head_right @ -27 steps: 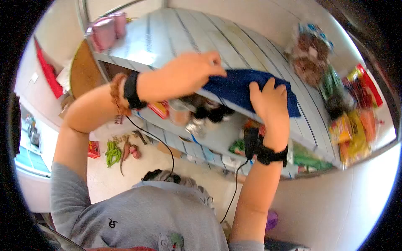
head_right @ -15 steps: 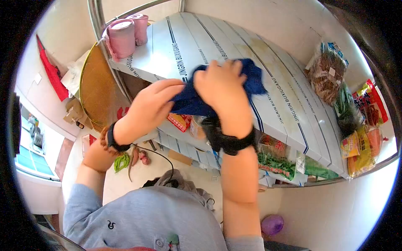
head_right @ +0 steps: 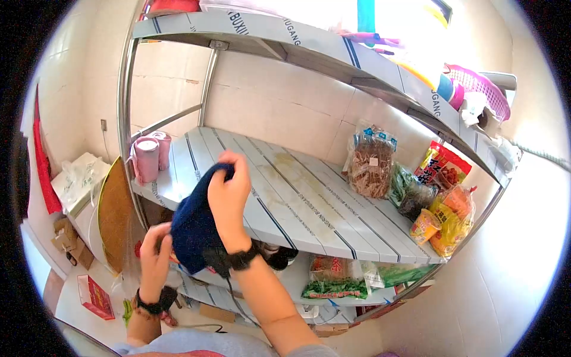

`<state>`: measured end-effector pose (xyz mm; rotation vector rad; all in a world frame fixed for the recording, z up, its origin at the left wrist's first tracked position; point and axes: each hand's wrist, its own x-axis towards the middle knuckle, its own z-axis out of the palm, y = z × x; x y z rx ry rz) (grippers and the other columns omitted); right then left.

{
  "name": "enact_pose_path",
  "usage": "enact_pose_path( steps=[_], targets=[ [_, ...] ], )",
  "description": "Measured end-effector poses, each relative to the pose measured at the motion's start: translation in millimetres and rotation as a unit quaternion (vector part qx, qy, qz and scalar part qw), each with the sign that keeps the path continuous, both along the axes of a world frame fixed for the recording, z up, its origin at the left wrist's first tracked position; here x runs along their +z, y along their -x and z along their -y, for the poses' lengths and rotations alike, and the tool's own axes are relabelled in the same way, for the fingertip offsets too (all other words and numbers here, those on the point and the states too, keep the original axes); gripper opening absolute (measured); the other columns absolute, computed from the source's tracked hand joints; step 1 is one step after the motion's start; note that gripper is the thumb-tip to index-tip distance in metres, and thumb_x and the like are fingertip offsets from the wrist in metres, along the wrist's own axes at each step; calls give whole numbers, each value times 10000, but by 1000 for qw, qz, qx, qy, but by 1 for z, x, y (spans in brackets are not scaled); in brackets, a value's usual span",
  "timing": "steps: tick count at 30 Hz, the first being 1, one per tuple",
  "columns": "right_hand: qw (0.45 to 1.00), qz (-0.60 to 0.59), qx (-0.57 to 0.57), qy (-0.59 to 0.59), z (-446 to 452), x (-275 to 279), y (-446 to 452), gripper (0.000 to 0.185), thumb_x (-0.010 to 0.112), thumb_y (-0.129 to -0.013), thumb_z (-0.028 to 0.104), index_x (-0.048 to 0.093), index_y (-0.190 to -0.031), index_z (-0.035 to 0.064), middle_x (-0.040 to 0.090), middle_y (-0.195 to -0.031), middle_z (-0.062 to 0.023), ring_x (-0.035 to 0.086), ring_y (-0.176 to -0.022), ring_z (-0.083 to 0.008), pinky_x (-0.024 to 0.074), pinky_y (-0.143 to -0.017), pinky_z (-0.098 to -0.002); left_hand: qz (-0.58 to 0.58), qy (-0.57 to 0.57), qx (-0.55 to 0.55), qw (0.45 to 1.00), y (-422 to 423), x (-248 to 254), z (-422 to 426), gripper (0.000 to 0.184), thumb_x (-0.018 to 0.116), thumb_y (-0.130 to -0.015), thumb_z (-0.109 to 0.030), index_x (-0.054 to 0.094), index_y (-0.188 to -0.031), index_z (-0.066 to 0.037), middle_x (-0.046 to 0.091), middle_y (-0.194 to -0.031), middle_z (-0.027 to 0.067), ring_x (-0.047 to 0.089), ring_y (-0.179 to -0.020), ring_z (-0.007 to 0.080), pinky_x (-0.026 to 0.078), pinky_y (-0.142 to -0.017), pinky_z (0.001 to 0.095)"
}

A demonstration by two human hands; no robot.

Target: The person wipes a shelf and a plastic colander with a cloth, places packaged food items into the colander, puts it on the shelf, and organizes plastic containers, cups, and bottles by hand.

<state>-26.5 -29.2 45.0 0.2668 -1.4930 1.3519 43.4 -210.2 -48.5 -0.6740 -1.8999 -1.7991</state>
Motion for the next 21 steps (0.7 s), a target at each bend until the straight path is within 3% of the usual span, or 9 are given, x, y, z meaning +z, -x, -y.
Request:
enact_pose_path(
  steps=[2,3,4,6,8,10,16,18,21],
  targets=[
    [953,-52,-238,-179,-3,2,11,453,615,-772,5,513,-1212,35,543,-1211,-195,487,-1177,-358,346,-1022,-469,-106,17,47,993,22,-6,-20,183,519,-931,-2,577,-1103,21,569,-981,94,579,-850,152,463,-762,256],
    [931,37,-277,-235,8,3,3,552,646,-799,90,441,-1311,54,453,-1317,-233,363,-1273,-435,237,-1071,-547,-77,11,18,997,29,-12,-26,210,510,-946,-24,542,-1150,18,568,-1029,91,576,-922,152,463,-818,263],
    [878,107,-348,-311,15,-16,19,507,631,-832,173,471,-1297,48,473,-1279,-269,383,-1254,-472,282,-1046,-572,-51,3,-11,999,34,-17,-32,243,501,-961,-46,507,-1196,16,567,-1076,87,573,-995,152,462,-875,270],
    [847,160,-313,-400,22,-59,44,399,611,-850,231,543,-1180,17,551,-1178,-254,482,-1179,-415,361,-1002,-530,-54,34,1,998,47,-37,-52,305,499,-965,-54,453,-1261,6,545,-1142,109,553,-1060,176,445,-912,293],
    [799,405,-111,-430,30,-32,29,260,604,-852,211,583,-1008,4,619,-1033,-213,567,-1049,-352,427,-934,-470,25,-85,-86,992,48,-53,-67,418,538,-949,-87,387,-1325,17,508,-1250,154,525,-1139,238,373,-1013,339],
    [821,325,-100,-459,29,-47,30,202,562,-868,176,571,-962,-2,626,-1030,-212,576,-997,-359,446,-885,-449,35,-151,-102,983,57,-85,-79,403,528,-958,-103,394,-1319,18,508,-1278,150,511,-1167,231,378,-1004,333],
    [877,24,-42,-479,11,-72,-20,139,514,-830,55,550,-955,7,612,-993,-162,578,-971,-338,457,-865,-427,103,45,-121,986,49,-144,-76,309,527,-946,-91,489,-1229,28,618,-1107,201,590,-1087,239,435,-922,337],
    [879,-35,-51,-473,-2,-90,-47,159,530,-817,58,547,-968,12,605,-991,-157,577,-967,-339,455,-865,-424,19,71,-60,995,36,-168,-75,284,513,-953,-136,529,-1192,17,644,-986,209,629,-991,263,464,-844,353],
    [894,77,-147,-416,-43,-101,-105,243,595,-797,72,581,-1037,32,637,-966,-153,612,-930,-340,488,-776,-391,88,126,-102,983,-10,-146,-62,293,488,-972,-185,528,-1185,11,633,-926,199,605,-831,286,468,-776,335]
  ],
)
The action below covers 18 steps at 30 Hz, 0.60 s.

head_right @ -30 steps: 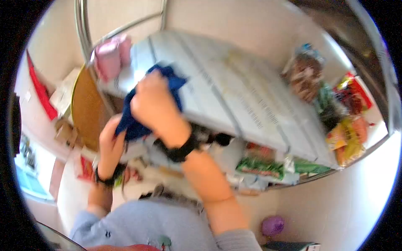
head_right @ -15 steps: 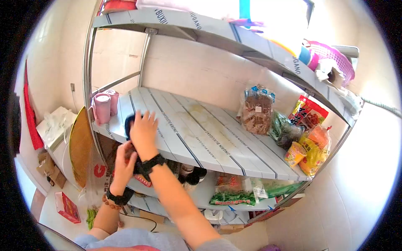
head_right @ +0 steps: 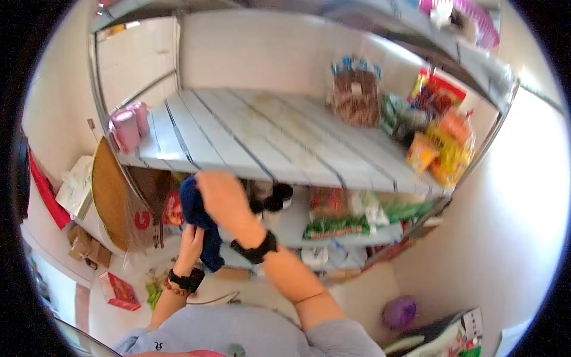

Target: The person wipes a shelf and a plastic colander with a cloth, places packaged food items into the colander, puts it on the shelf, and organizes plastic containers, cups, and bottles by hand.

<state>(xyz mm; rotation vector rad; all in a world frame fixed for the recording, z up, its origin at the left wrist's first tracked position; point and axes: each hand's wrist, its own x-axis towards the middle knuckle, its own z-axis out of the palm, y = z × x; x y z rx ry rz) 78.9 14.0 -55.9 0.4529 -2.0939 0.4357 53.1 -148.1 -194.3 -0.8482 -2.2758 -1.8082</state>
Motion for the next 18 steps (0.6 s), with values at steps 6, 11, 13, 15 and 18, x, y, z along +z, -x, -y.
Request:
enact_pose_path(
  steps=[6,11,13,15,18],
  targets=[
    [949,146,-213,181,-89,-34,-97,120,574,-902,147,567,-958,41,626,-801,-223,607,-732,-422,490,-633,-456,-4,94,-118,989,-47,20,-20,194,457,-996,-197,492,-989,-7,527,-779,252,516,-707,404,425,-622,405],
    [900,237,-276,241,-128,-84,-195,184,629,-881,165,608,-971,6,638,-809,-225,627,-737,-401,491,-637,-399,-28,140,-253,957,-50,-26,-48,234,430,-1011,-230,433,-1129,-28,585,-888,277,565,-842,467,450,-677,443],
    [853,220,-393,264,-141,-99,-228,157,641,-869,150,637,-983,42,647,-832,-232,641,-741,-389,502,-653,-395,-9,166,-336,927,-55,-32,-62,230,479,-989,-195,446,-1158,-42,614,-944,240,592,-887,436,467,-729,430],
    [843,188,-414,288,-164,-131,-253,144,656,-854,116,637,-975,41,655,-817,-225,664,-709,-336,509,-633,-382,12,187,-396,899,-56,-36,-81,277,515,-979,-191,469,-1213,-51,619,-990,180,621,-898,316,471,-788,353],
    [802,184,-429,373,-163,-142,-285,135,651,-850,77,636,-979,38,661,-806,-205,674,-702,-298,510,-606,-365,14,207,-426,880,-65,-51,-104,366,591,-939,-243,511,-1258,-84,661,-1042,116,633,-932,254,477,-827,336]
  ],
)
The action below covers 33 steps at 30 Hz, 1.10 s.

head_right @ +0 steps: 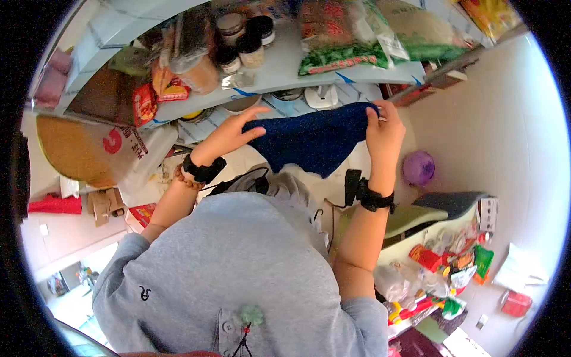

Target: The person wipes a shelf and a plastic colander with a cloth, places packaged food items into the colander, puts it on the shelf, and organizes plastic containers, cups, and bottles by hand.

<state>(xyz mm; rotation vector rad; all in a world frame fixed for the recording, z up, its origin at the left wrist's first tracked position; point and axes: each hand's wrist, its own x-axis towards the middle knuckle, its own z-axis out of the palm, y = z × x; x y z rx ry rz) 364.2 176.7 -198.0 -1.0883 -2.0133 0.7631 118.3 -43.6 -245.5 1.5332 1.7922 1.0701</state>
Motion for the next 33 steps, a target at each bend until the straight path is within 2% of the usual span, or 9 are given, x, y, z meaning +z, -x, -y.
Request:
enact_pose_path(
  steps=[7,10,14,18,21,23,27,29,33],
  targets=[
    [994,29,-100,45,28,-21,-61,180,621,-862,67,625,-1039,41,654,-796,-165,635,-644,-231,508,-608,-343,-54,153,-54,985,-52,-21,-49,380,712,-837,-361,676,-1012,-25,692,-908,125,634,-795,225,485,-744,328],
    [992,-40,-102,62,40,-46,-73,194,628,-857,127,624,-1033,46,656,-821,-181,647,-710,-294,505,-649,-395,51,114,3,992,-64,-35,-68,374,654,-885,-349,660,-989,11,671,-824,131,601,-737,168,469,-690,328],
    [986,26,-132,98,68,-56,-85,284,669,-798,174,622,-1034,23,664,-912,-225,643,-868,-387,505,-770,-440,18,40,-78,996,-77,-17,-91,388,502,-980,-330,589,-1046,42,638,-908,217,603,-805,289,459,-768,341],
    [965,124,-125,194,122,-37,-125,527,781,-690,331,611,-1093,38,661,-993,-218,618,-951,-392,490,-823,-421,-16,-43,-205,978,-102,-39,-116,332,443,-1015,-282,550,-1081,25,594,-826,133,563,-775,247,450,-768,325],
    [936,197,-109,270,167,-53,-153,451,773,-697,273,630,-1048,29,671,-934,-185,631,-887,-373,503,-774,-410,-17,-99,-298,949,-119,-60,-135,317,419,-1028,-275,533,-1063,19,542,-776,91,499,-734,181,433,-718,301],
    [935,146,-189,263,204,-63,-164,381,766,-729,244,636,-1015,29,673,-869,-150,648,-807,-308,510,-714,-371,37,31,-337,940,-135,-47,-135,318,411,-1033,-278,526,-1034,18,507,-751,74,446,-709,144,416,-680,286],
    [842,-141,-364,373,267,-29,-167,216,727,-786,183,658,-920,28,651,-750,-97,632,-700,-176,481,-618,-306,113,-15,-382,917,-192,-24,-124,359,441,-1024,-313,534,-945,24,473,-731,57,406,-684,121,393,-635,274],
    [854,-192,-449,178,295,-27,-167,179,712,-810,145,652,-928,23,646,-772,-57,596,-691,-138,463,-630,-259,158,15,-423,892,-208,-21,-128,380,453,-1020,-324,543,-943,37,494,-764,29,432,-725,104,398,-649,261],
    [712,63,-694,-81,329,-8,-170,332,664,-869,177,582,-1163,47,575,-1144,-148,550,-1037,-229,427,-899,-346,264,70,-485,831,-256,27,-97,349,464,-1017,-324,546,-934,5,446,-767,-22,402,-725,80,378,-662,237]
  ],
)
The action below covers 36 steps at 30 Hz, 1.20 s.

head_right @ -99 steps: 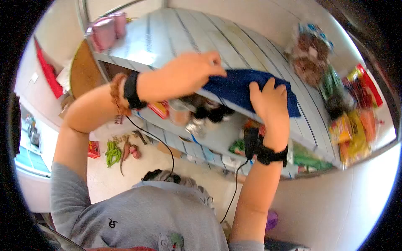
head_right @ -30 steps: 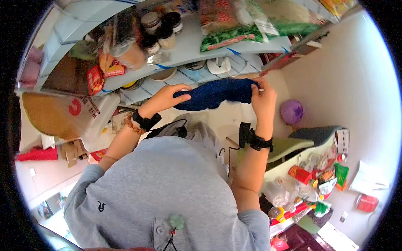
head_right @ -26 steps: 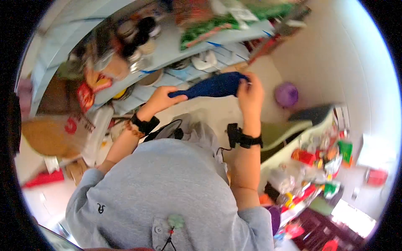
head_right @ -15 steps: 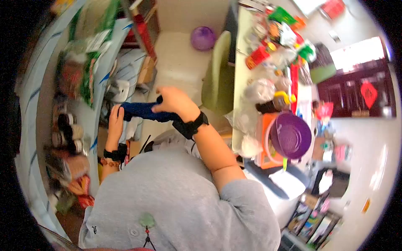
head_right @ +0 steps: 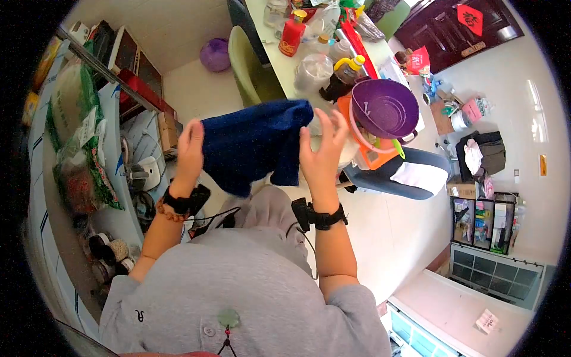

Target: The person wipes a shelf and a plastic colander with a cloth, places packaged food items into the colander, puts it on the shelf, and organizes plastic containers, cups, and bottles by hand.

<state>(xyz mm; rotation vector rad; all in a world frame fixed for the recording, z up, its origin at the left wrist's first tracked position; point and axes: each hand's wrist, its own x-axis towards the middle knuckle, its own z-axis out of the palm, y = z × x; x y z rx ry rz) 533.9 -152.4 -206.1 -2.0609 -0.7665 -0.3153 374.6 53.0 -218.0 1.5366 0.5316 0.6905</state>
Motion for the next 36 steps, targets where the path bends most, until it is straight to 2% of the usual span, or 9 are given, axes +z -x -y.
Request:
enact_pose_path(
  steps=[4,8,11,15,18,23,30,32,36],
  targets=[
    [962,-238,115,-71,-1,-45,26,465,513,-956,309,445,-1338,53,412,-1389,-150,408,-1274,-263,313,-1068,-376,64,33,-177,982,-40,37,63,221,538,-980,-227,544,-965,-7,472,-787,27,420,-743,98,407,-696,249],
    [697,-558,297,-338,-16,-61,51,533,350,-1011,436,370,-1410,82,396,-1441,-92,368,-1339,-246,272,-1123,-376,71,-451,-222,862,-62,17,81,322,645,-840,-306,579,-1014,-43,529,-1046,142,481,-1051,351,328,-1010,486],
    [498,-617,398,-461,-25,-64,36,497,367,-1018,413,387,-1393,88,422,-1419,-75,371,-1335,-218,267,-1125,-370,50,-507,-110,854,-66,-25,72,502,527,-897,-394,474,-1218,-11,428,-1269,196,311,-1330,382,89,-1138,557],
    [655,-609,243,-375,-63,-54,53,478,301,-1042,297,319,-1432,21,456,-1401,-121,473,-1244,-218,374,-1036,-339,26,-255,2,966,-79,-26,65,562,196,-1036,-411,310,-1423,-19,407,-1368,160,326,-1340,314,167,-1148,428],
    [735,-517,298,-321,-76,-44,44,512,288,-1044,355,260,-1462,61,342,-1476,-87,362,-1325,-227,274,-1102,-336,164,317,-79,931,-84,-12,69,530,228,-1046,-368,281,-1427,-5,329,-1461,128,310,-1364,226,207,-1141,364],
    [915,-313,239,-84,-60,-57,0,401,411,-1003,207,378,-1322,-32,579,-1148,-219,575,-1051,-307,438,-910,-362,168,436,-147,872,-87,40,76,653,235,-1002,-510,429,-1360,0,481,-1341,84,377,-1297,196,209,-1120,317],
    [940,-163,159,-255,-15,-22,-17,374,536,-939,113,460,-1283,-12,552,-1204,-174,561,-1066,-265,435,-920,-341,87,100,-37,991,-113,28,65,554,264,-1014,-427,428,-1377,-43,483,-1352,120,390,-1298,199,211,-1131,334],
    [961,-2,232,-152,-8,0,-6,465,624,-838,102,467,-1256,-27,524,-1123,-212,554,-1042,-355,460,-880,-371,159,385,-117,902,-125,25,100,534,255,-1019,-409,410,-1391,-59,491,-1358,129,478,-1224,192,320,-1076,327],
    [968,-15,135,-213,0,-33,-21,384,618,-810,100,500,-1159,-11,522,-1075,-211,570,-912,-404,481,-782,-412,121,326,-183,920,-140,25,129,566,223,-1020,-425,383,-1398,-36,477,-1391,141,519,-1182,203,358,-1063,341]
  ],
)
